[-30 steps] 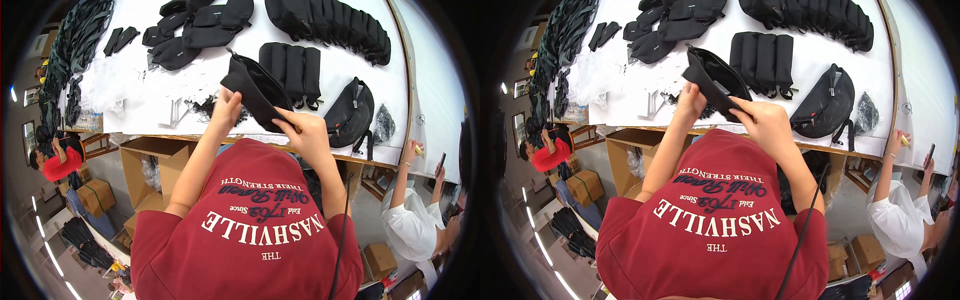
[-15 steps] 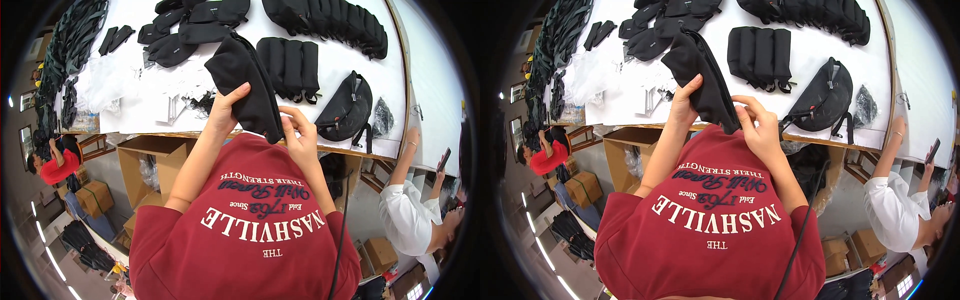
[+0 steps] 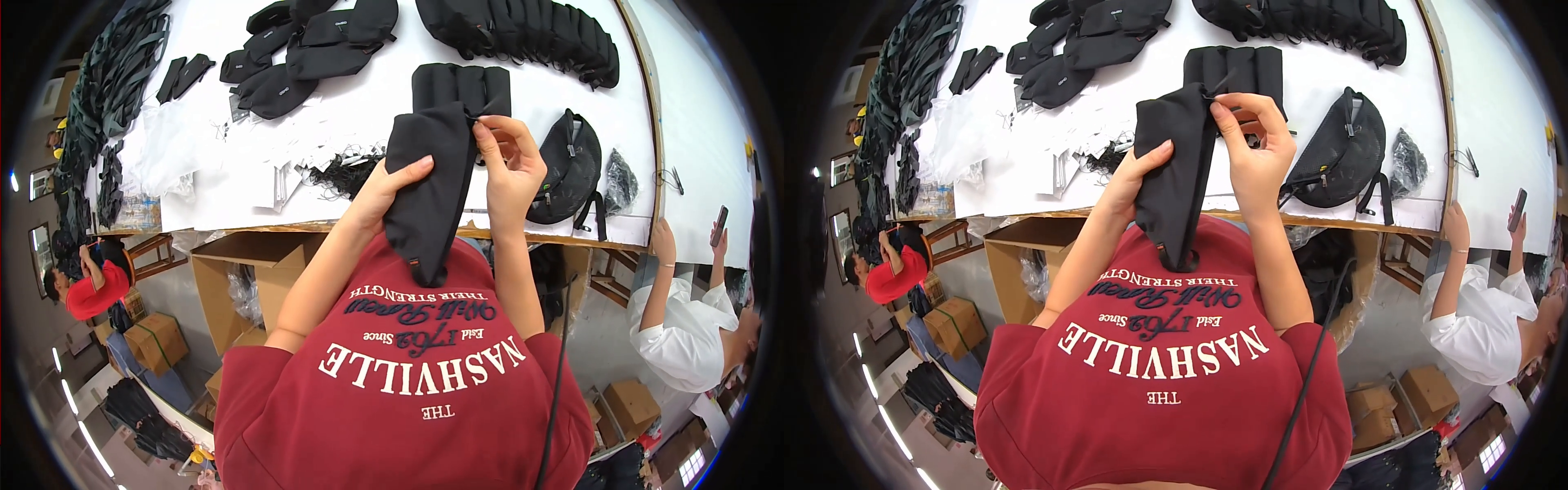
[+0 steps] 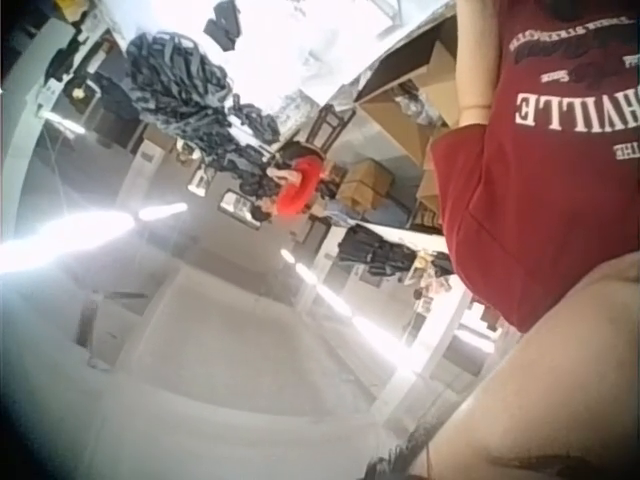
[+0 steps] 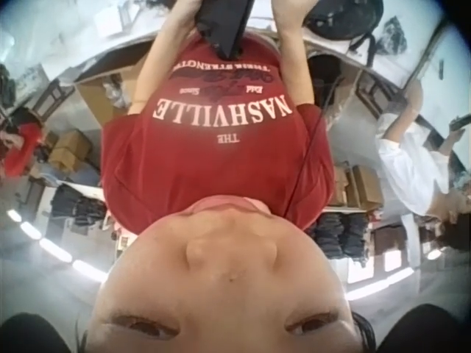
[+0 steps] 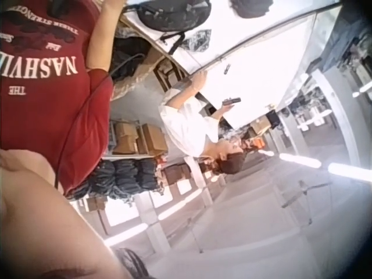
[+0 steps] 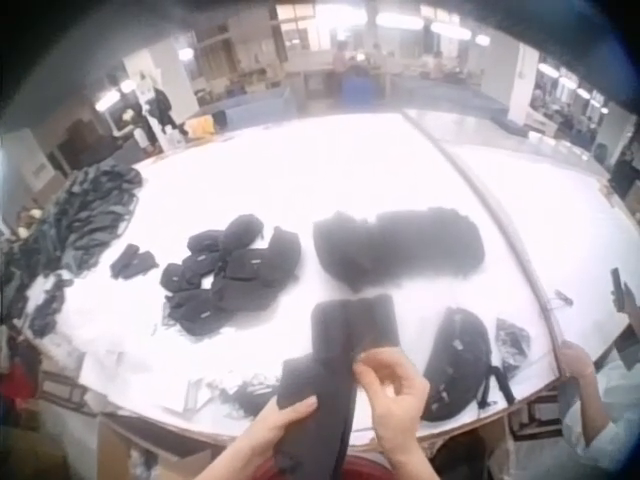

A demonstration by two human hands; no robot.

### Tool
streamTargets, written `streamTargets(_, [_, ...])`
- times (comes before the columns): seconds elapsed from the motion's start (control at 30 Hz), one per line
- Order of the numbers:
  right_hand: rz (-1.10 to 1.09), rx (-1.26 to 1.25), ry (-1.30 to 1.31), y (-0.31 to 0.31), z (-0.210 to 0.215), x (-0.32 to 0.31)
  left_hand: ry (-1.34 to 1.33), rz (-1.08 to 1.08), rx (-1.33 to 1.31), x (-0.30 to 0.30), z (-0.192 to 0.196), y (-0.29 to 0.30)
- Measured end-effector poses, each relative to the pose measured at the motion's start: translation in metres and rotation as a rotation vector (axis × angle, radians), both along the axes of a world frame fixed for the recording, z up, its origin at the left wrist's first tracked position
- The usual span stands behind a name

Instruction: The person is inspecting, folding, and organizing small black fabric pouches or cases at a workbench in a manufacturing environment.

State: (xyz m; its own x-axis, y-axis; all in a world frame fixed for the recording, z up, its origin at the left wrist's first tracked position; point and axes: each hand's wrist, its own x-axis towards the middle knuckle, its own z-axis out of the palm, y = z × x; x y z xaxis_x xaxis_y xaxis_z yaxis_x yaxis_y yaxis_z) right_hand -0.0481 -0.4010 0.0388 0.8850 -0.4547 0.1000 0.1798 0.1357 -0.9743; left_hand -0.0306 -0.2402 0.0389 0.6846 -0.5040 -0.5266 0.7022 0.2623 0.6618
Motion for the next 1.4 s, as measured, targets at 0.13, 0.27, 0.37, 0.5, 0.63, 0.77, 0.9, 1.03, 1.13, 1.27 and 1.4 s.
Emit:
streamTargets(0.13, [0.048,-0.051,0.076,-0.001,-0.009,-0.002,0.069,0.004,-0.035,-0.001,-0.009,0.002])
streamTargets(0.27, [0.227,0.21,0.067,-0.007,-0.009,-0.001,0.115,-0.121,-0.088,0.004,-0.015,0.008])
streamTargets(0.37, [0.286,0.17,0.049,-0.007,-0.006,-0.004,-0.19,-0.252,0.0,0.024,-0.026,0.018])
streamTargets(0.5, [0.425,0.24,0.139,-0.008,0.001,-0.006,-0.766,-0.177,0.125,0.048,-0.008,0.009])
streamTargets(0.63, [0.536,0.284,0.161,-0.008,0.006,-0.006,-0.668,-0.399,0.185,0.056,0.006,0.012])
streamTargets(0.77, [0.526,0.228,0.141,-0.007,0.006,-0.011,-0.649,-0.394,0.2,0.055,0.002,0.011])
streamTargets(0.9, [0.519,0.287,0.166,-0.008,0.008,-0.011,-0.623,-0.369,0.152,0.052,0.003,0.009])
streamTargets(1.03, [0.524,0.311,0.139,-0.005,0.005,-0.012,-0.626,-0.388,0.073,0.053,0.001,0.008])
streamTargets(1.13, [0.487,0.186,0.134,-0.003,0.007,-0.011,-0.602,-0.38,0.054,0.051,-0.001,0.007])
streamTargets(1.27, [0.407,-0.141,0.114,0.002,0.005,-0.01,-0.603,-0.364,0.067,0.05,-0.004,0.006])
streamTargets(1.4, [0.313,-0.45,0.06,-0.001,0.017,-0.006,-0.589,-0.288,0.1,0.051,-0.008,0.008])
